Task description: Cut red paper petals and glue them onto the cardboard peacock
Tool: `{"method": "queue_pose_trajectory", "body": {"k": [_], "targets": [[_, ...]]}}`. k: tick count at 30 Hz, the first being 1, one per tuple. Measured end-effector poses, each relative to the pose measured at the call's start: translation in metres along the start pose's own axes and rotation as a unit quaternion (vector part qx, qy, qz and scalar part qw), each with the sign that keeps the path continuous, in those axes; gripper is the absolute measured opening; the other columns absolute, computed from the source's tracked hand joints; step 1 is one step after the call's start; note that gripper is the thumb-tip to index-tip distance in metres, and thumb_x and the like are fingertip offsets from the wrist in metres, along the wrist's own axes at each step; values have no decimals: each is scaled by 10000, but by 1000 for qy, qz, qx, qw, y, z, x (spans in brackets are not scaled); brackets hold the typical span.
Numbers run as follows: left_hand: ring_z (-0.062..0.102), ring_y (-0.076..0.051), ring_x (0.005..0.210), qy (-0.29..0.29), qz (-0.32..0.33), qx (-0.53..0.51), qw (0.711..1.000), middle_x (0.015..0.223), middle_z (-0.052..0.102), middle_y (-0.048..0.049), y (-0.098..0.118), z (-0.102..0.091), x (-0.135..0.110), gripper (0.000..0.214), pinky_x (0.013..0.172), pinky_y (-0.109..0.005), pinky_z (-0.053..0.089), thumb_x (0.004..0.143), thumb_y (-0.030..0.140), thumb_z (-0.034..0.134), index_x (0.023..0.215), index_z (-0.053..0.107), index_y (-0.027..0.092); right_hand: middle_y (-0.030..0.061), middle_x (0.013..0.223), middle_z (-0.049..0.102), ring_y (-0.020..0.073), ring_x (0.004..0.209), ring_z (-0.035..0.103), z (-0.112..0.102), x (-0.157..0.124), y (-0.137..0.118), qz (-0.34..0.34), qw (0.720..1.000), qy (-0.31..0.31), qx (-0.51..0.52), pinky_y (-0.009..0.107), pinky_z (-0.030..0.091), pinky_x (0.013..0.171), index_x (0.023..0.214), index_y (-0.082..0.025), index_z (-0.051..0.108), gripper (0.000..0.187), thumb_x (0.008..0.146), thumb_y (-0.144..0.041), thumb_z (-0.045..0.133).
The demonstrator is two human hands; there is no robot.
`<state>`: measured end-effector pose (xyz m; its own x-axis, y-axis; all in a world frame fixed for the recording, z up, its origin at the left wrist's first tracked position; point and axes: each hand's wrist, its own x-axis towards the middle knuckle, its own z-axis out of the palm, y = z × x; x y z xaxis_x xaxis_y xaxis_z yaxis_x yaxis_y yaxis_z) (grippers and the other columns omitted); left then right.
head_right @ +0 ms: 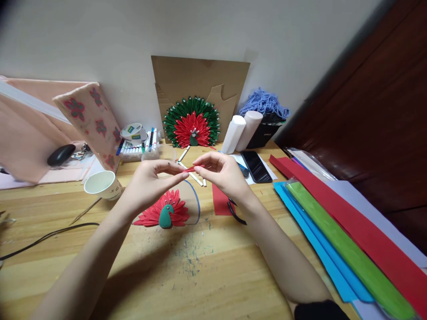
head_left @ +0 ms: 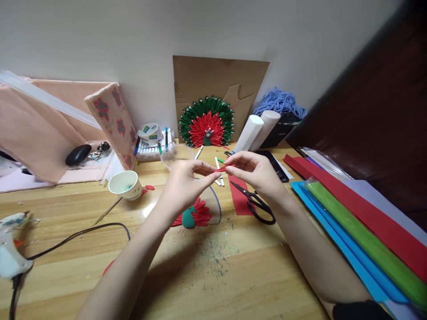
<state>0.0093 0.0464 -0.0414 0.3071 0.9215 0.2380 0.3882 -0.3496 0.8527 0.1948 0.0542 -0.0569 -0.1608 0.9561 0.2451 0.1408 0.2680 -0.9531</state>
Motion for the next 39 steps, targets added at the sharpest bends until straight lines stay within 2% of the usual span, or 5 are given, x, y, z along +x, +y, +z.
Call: {"method": "queue_pose_trajectory", "body": {"k": [14, 20, 26, 30, 39], "targets": [[659, -164, 802, 4, -19, -46, 999, 836, 718, -68, -3, 3, 3, 195, 735, -287, 523, 781, 337, 611, 803, 669, 153, 27, 772, 667, 141, 691, 610, 3, 0, 6, 48, 996, -70, 33, 274, 482, 642, 803, -174, 654, 221, 693, -352, 726], [652, -154, 777, -6, -26, -77, 997, 804, 700, -48, -1, 6, 2, 178, 760, -279, 515, 758, 329, 642, 790, 647, 155, -10, 686, 612, 118, 636, 569, 7, -1, 6, 69, 993, -49, 82, 250, 447, 601, 735, -173, 621, 209, 671, -331, 742], [645, -162, 812, -25, -41, -114, 992, 841, 688, -67, -6, 5, 4, 202, 800, -302, 500, 782, 334, 612, 804, 634, 134, 2, 696, 624, 125, 670, 580, 9, -1, 4, 104, 985, -60, 126, 257, 440, 634, 733, -168, 618, 194, 697, -332, 715], [639, -170, 811, -30, -49, -143, 988, 841, 680, -75, -9, 5, 5, 212, 807, -326, 496, 772, 336, 621, 798, 626, 126, -5, 699, 619, 114, 671, 564, 8, -2, 4, 114, 983, -56, 134, 240, 420, 622, 726, -173, 625, 167, 708, -320, 701], [616, -145, 780, -17, -57, -180, 982, 807, 665, -57, -9, 5, 6, 206, 786, -302, 483, 776, 329, 616, 780, 623, 124, -22, 683, 582, 96, 634, 515, 9, -3, 4, 123, 982, -54, 132, 228, 390, 600, 720, -177, 628, 145, 712, -307, 692]]}}
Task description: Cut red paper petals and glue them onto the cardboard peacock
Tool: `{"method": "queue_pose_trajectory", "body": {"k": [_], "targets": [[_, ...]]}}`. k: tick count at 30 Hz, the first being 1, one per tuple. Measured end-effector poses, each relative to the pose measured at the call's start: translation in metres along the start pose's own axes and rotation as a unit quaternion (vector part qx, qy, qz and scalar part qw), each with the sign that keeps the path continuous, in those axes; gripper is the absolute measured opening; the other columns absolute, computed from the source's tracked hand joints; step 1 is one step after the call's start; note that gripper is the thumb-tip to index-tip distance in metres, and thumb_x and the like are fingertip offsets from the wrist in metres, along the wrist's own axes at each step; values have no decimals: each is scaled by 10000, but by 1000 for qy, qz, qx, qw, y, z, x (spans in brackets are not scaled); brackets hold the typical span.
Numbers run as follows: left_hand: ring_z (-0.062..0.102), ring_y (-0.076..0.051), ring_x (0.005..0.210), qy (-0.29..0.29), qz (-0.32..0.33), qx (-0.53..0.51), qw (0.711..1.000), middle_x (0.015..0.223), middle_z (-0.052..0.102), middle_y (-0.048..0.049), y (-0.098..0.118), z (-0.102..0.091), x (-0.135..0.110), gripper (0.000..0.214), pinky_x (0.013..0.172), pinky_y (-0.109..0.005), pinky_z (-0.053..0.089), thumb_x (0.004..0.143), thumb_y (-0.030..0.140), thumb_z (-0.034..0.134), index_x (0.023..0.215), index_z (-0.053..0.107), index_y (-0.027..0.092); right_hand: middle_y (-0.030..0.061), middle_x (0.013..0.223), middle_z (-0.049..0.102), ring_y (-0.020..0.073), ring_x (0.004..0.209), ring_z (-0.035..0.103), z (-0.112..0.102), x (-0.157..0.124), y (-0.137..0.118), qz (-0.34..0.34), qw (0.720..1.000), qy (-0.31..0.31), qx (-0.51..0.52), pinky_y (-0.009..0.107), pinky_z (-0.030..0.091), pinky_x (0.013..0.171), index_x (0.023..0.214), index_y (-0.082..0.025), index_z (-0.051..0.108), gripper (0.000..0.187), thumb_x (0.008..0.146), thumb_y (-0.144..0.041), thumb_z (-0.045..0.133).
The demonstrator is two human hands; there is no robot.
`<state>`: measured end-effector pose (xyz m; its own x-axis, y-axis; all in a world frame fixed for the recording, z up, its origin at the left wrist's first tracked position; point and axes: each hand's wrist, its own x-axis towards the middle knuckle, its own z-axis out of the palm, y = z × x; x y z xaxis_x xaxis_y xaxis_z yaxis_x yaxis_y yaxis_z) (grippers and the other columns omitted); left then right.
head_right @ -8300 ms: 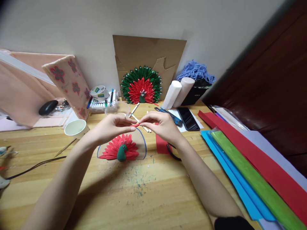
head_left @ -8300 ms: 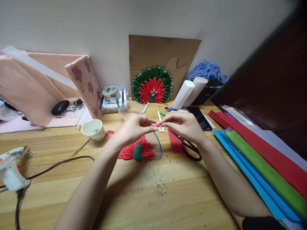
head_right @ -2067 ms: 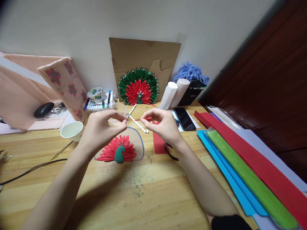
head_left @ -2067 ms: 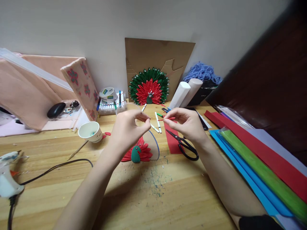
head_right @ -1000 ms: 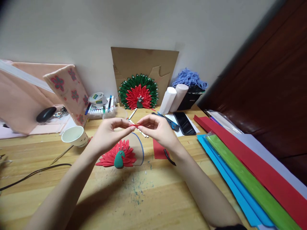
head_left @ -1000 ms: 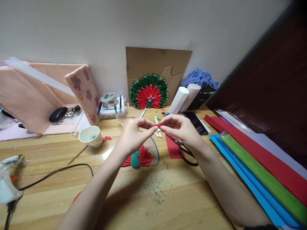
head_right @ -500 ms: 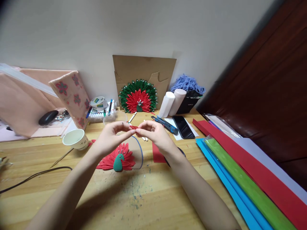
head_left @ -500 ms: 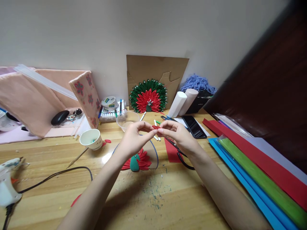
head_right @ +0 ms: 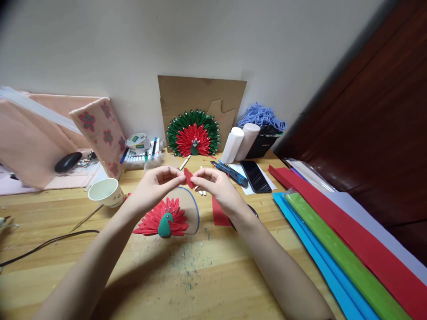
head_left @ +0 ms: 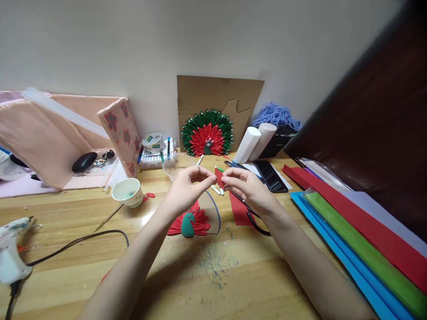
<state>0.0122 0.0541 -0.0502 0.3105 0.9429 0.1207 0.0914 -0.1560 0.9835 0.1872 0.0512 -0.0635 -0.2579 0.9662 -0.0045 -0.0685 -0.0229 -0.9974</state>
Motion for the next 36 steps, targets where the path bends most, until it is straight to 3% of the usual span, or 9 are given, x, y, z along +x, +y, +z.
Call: {"method": "queue_pose_trajectory", "body": {"k": [6, 12, 17, 20, 24, 28, 32, 36], "targets": [[621, -148, 810, -6, -14, -65, 998, 862, 650, -54, 0, 10, -2, 275, 797, -307, 493, 708, 315, 696, 876, 592, 123, -28, 681, 578, 86, 625, 498, 2, 1, 1, 3, 999, 31, 31, 221, 385, 602, 704, -178, 632, 163, 685, -319, 713], [601, -120, 744, 12, -3, -50, 999, 787, 626, -23, -2, 14, -1, 194, 708, -248, 480, 748, 301, 655, 797, 579, 130, -25, 706, 575, 93, 689, 535, 4, 0, -2, 49, 995, 5, 87, 226, 416, 658, 699, -175, 642, 143, 665, -292, 717], [598, -108, 731, 29, -12, -62, 998, 764, 627, -9, -1, 8, -1, 164, 718, -240, 469, 744, 275, 651, 764, 568, 136, -8, 759, 595, 113, 753, 559, 4, -1, -4, 47, 996, -27, 75, 243, 446, 690, 760, -182, 649, 135, 704, -298, 689], [614, -110, 731, 49, -31, -69, 996, 757, 643, -15, 4, -4, -13, 154, 740, -248, 477, 742, 254, 650, 756, 552, 135, 7, 775, 622, 121, 761, 575, 6, -1, -3, 53, 997, -33, 45, 247, 450, 692, 778, -178, 648, 166, 709, -324, 685], [645, -123, 721, 73, -76, -55, 993, 732, 656, -17, 4, -32, -51, 162, 740, -260, 490, 744, 247, 649, 763, 529, 141, 12, 766, 627, 126, 755, 587, 20, -2, 8, 88, 994, -63, 21, 255, 452, 695, 777, -177, 642, 215, 707, -377, 676], [651, -136, 699, 135, -117, -19, 984, 753, 641, -18, -12, -69, -107, 190, 683, -260, 494, 732, 259, 657, 770, 506, 150, 10, 759, 620, 114, 699, 562, 53, -9, 26, 136, 981, -136, -21, 253, 438, 669, 753, -169, 635, 251, 684, -406, 680], [637, -143, 729, 235, -119, 65, 962, 774, 626, -20, -31, -101, -179, 153, 709, -277, 502, 727, 239, 640, 761, 514, 158, 21, 748, 613, 112, 657, 539, 103, -16, 40, 142, 954, -253, -72, 249, 421, 623, 727, -154, 621, 258, 722, -412, 633], [621, -167, 793, 307, -84, 272, 908, 807, 641, -27, -38, -124, -248, 24, 774, -306, 479, 755, 173, 562, 775, 557, 183, 34, 762, 623, 121, 652, 548, 172, -10, 55, 87, 923, -351, -127, 261, 435, 634, 743, -152, 612, 242, 781, -384, 558]]}}
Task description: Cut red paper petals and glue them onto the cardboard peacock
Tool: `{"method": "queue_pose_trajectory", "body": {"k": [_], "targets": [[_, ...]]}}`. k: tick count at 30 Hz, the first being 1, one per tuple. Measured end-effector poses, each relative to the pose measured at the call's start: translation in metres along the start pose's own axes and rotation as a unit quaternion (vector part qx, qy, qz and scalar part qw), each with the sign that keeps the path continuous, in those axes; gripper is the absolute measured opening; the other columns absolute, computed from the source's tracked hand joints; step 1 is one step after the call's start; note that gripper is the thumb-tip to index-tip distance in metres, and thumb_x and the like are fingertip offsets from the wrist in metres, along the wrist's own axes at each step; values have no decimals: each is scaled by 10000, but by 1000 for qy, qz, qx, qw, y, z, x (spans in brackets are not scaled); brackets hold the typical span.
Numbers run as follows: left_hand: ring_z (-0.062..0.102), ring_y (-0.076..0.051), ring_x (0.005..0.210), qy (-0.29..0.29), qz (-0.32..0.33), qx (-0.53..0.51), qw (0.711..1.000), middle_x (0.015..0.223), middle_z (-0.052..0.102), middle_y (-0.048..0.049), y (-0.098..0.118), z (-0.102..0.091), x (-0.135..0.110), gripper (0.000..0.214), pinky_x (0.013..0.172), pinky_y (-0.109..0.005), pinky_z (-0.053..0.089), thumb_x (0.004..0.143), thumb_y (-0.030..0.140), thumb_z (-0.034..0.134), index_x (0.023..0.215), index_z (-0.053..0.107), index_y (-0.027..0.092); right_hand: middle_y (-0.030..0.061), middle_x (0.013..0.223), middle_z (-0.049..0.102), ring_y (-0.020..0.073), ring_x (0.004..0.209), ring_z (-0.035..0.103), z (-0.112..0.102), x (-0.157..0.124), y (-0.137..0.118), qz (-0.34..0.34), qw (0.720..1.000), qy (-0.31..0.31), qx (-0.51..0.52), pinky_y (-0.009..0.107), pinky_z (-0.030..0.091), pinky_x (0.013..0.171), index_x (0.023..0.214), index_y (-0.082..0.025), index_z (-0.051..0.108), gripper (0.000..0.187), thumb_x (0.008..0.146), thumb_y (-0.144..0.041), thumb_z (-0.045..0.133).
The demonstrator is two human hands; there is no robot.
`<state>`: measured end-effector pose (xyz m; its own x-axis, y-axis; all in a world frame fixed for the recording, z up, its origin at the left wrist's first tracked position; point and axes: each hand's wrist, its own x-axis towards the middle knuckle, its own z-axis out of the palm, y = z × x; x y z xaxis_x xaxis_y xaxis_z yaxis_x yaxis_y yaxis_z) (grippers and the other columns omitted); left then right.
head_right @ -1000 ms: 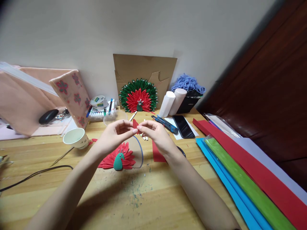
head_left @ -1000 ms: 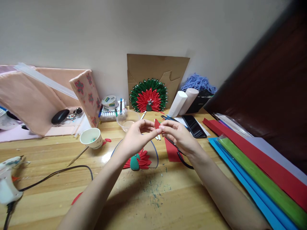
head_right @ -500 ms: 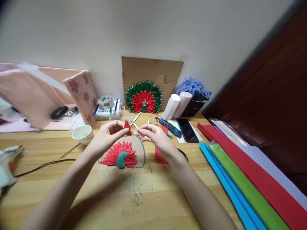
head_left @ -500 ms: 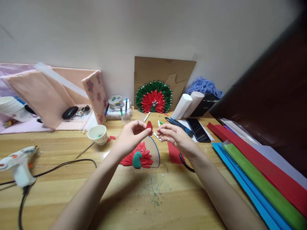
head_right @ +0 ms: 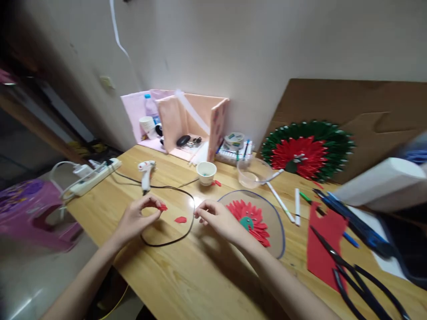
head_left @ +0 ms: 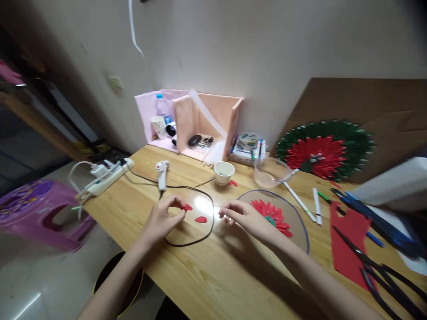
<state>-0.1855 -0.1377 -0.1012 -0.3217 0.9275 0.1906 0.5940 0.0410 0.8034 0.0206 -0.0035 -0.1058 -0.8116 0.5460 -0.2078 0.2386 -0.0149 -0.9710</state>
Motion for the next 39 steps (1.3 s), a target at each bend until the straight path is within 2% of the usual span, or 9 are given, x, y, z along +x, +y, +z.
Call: {"method": "queue_pose_trajectory", "body": {"k": [4, 9, 14, 18, 20, 23, 30, 34, 39], "targets": [[588, -174, 823, 48, 42, 164, 984, 839, 626, -26, -28, -35, -24, 89, 761, -301, 445, 787, 149, 498, 818, 558, 206, 36, 766, 620, 139, 651, 557, 53, 72, -4, -74, 994, 22, -72, 274, 438, 616, 793, -155, 595, 189, 773, -336, 545], [564, -168, 799, 131, 37, 193, 972, 801, 583, -30, -59, -57, -28, 60, 738, -287, 435, 803, 158, 493, 807, 539, 197, 52, 928, 623, 152, 735, 584, 110, 147, -11, -108, 978, 122, -132, 295, 455, 693, 959, -166, 545, 276, 742, -336, 560], [572, -163, 808, 181, 26, 149, 972, 824, 600, -37, -76, -60, -27, 97, 758, -281, 445, 781, 121, 518, 826, 573, 188, 189, 1058, 571, 269, 958, 551, 146, 187, -15, -72, 965, 179, -177, 374, 413, 813, 1051, -106, 486, 519, 688, -448, 627], [585, -168, 857, 210, 16, 117, 971, 882, 619, -51, -80, -56, -25, 108, 812, -291, 447, 791, 168, 555, 885, 606, 183, 176, 958, 621, 295, 935, 564, 160, 204, -13, -57, 960, 184, -202, 372, 398, 792, 903, -137, 548, 294, 704, -346, 603], [590, -169, 850, 229, -5, 88, 969, 897, 622, -56, -81, -54, -24, 104, 803, -289, 453, 798, 208, 567, 882, 622, 182, 139, 872, 639, 273, 860, 584, 160, 206, -13, -65, 962, 175, -198, 347, 402, 748, 811, -156, 564, 178, 723, -310, 562], [594, -165, 805, 268, -57, 29, 961, 871, 627, -57, -86, -50, -20, 111, 752, -278, 463, 811, 253, 564, 829, 644, 178, 88, 804, 637, 228, 779, 588, 153, 198, -13, -88, 967, 164, -172, 308, 407, 698, 814, -162, 582, 225, 797, -351, 459], [629, -159, 795, 334, -119, -48, 934, 882, 663, -66, -110, -46, -15, 162, 716, -266, 495, 802, 300, 581, 882, 624, 166, -2, 694, 534, 154, 600, 498, 135, 131, 5, -139, 987, 78, 24, 257, 396, 570, 986, -169, 594, 409, 836, -517, 439], [634, -156, 778, 353, -141, -94, 920, 860, 660, -75, -119, -46, -13, 188, 697, -266, 511, 777, 303, 608, 884, 603, 148, 20, 727, 562, 162, 631, 516, 135, 107, 21, -130, 991, 35, 19, 268, 415, 600, 892, -159, 614, 374, 833, -496, 464], [634, -149, 775, 360, -151, -126, 912, 845, 653, -73, -121, -46, -12, 201, 699, -263, 517, 751, 282, 633, 887, 591, 139, 29, 714, 581, 174, 645, 536, 139, 106, 27, -105, 994, 2, -19, 273, 412, 596, 853, -147, 631, 359, 827, -464, 465]]}}
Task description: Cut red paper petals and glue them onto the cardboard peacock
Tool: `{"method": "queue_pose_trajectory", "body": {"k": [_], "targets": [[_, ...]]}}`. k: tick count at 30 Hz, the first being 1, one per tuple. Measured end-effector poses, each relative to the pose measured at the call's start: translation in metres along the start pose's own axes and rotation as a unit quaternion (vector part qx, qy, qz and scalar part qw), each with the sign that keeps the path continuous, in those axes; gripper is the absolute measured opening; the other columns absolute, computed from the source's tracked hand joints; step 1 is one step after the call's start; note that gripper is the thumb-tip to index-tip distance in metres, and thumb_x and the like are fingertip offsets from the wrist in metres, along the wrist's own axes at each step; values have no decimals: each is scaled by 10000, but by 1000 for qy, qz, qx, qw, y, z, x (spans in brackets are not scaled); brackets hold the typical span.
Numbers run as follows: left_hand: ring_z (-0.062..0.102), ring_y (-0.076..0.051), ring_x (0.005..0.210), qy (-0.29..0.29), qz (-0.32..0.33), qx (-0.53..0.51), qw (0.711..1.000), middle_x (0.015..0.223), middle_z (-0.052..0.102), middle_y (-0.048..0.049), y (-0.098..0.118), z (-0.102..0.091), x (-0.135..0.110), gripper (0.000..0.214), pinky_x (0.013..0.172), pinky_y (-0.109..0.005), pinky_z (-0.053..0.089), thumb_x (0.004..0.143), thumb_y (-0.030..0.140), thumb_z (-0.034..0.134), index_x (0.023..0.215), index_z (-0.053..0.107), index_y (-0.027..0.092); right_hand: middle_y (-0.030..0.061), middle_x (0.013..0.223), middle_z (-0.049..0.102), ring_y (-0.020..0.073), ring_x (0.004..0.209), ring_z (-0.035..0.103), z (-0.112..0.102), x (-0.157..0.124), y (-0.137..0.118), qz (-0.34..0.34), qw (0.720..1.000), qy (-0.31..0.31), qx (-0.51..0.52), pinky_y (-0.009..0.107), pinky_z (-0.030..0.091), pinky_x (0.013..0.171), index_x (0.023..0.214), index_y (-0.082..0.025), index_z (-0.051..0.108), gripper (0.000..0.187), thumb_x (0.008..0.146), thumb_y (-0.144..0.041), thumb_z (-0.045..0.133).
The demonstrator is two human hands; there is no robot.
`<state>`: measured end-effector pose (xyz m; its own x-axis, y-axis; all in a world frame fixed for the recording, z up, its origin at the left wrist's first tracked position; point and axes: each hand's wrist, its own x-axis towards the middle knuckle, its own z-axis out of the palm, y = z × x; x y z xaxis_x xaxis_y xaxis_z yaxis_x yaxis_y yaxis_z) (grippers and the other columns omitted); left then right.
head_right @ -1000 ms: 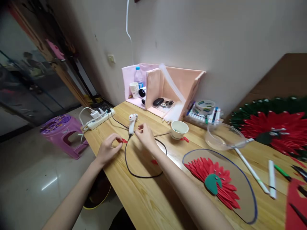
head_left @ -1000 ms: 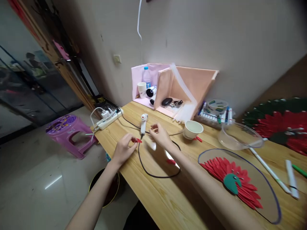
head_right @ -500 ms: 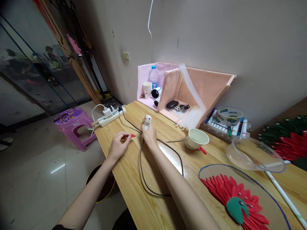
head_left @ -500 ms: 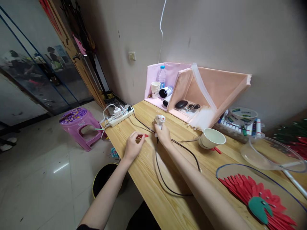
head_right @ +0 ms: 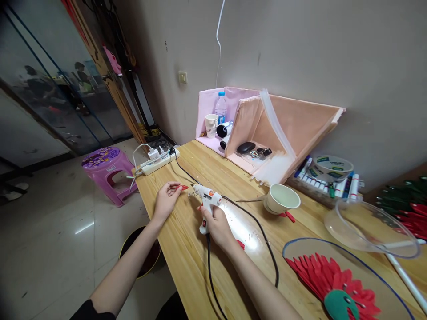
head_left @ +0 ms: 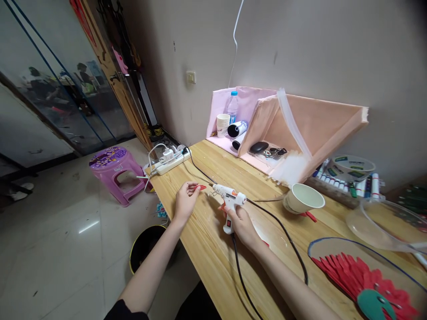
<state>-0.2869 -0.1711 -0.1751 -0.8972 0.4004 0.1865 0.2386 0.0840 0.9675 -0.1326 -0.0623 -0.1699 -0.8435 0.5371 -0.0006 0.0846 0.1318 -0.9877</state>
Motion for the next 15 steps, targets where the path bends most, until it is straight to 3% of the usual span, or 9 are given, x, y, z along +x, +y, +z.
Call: {"method": "queue_pose_trajectory", "body": {"k": [15], "targets": [[629, -144, 763, 0, -20, -20, 1000, 831, 653, -62, 3, 1, -3, 213, 715, -265, 505, 714, 288, 660, 860, 599, 145, 32, 645, 595, 194, 637, 562, 0, 1, -1, 3, 998, -31, -63, 294, 412, 621, 719, -176, 590, 332, 832, -436, 418]]}}
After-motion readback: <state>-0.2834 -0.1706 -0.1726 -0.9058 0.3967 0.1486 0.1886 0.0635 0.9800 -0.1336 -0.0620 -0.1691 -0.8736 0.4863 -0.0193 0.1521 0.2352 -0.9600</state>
